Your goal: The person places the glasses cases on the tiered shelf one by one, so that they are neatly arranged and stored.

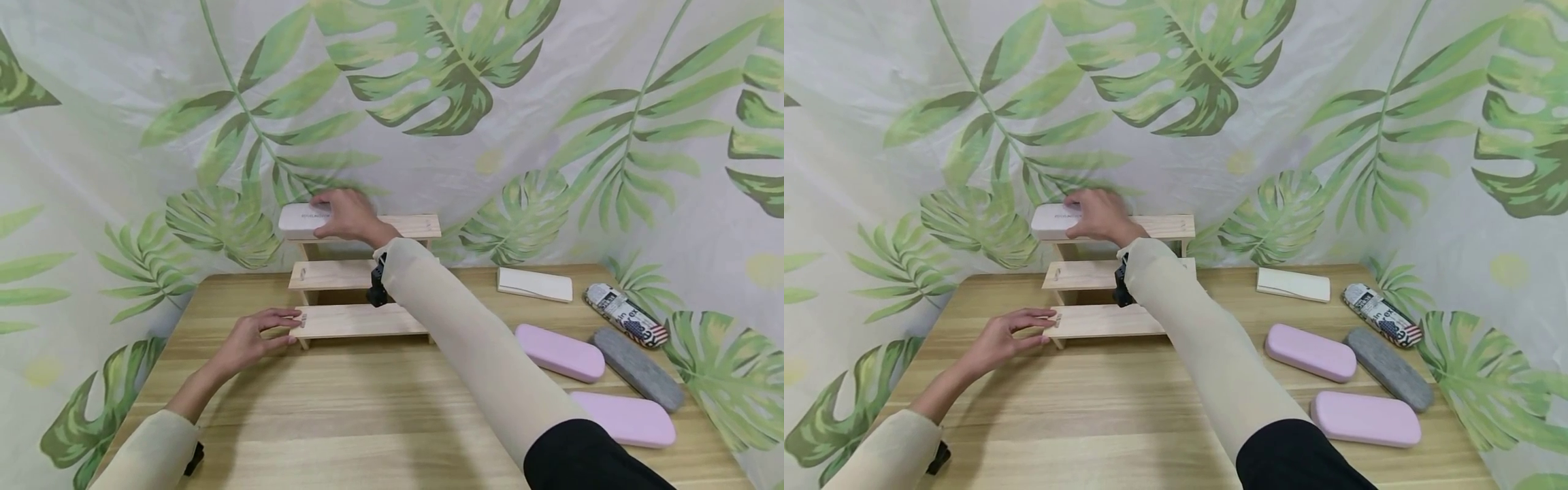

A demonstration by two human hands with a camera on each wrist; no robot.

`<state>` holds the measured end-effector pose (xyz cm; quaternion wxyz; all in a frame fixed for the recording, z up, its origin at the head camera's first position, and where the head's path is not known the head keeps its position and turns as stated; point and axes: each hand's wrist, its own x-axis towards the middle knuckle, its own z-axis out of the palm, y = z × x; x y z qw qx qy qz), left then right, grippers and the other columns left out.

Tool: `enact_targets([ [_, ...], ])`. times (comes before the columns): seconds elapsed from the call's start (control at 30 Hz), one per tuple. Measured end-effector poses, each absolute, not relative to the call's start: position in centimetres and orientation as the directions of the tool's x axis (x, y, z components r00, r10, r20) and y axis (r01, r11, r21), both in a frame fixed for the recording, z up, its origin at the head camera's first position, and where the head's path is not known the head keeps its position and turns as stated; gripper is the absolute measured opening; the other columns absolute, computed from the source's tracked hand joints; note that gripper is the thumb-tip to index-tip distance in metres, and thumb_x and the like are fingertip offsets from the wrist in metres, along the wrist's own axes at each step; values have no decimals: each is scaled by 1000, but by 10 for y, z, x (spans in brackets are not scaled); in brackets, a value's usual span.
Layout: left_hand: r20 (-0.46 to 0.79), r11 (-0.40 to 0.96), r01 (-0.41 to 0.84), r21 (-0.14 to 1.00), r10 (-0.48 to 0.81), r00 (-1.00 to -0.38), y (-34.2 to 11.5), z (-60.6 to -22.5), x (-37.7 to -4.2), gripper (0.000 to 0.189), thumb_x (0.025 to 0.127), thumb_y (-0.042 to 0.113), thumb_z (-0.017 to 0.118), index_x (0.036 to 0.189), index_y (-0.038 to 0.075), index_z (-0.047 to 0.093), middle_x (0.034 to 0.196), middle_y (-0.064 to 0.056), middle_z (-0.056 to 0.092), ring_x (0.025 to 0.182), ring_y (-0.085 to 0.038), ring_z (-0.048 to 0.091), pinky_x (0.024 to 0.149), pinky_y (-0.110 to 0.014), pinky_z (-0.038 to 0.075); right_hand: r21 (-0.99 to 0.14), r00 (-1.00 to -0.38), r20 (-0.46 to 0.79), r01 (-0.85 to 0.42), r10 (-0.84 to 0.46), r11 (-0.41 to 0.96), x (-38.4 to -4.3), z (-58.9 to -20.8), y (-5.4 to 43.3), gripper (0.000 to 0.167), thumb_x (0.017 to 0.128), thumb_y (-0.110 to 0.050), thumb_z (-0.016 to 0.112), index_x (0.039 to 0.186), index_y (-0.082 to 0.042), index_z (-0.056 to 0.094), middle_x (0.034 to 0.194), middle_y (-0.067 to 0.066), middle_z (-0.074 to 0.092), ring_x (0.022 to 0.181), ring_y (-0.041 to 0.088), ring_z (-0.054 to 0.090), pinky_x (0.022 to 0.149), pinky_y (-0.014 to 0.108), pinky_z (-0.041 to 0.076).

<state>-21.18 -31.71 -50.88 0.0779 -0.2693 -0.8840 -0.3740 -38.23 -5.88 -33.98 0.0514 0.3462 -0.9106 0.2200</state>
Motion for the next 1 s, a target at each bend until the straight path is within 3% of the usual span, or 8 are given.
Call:
enact_targets([
  [1.0,335,572,524,631,408,-849,-317,-508,-211,35,88,7,87,123,7,79,134,-9,73,124,-35,68,104,-4,40,-384,-743,247,-665,-622,641,-385,-341,-66,61,86,-36,88,141,-18,69,138,-2,72,113,13,69,93,25,51],
])
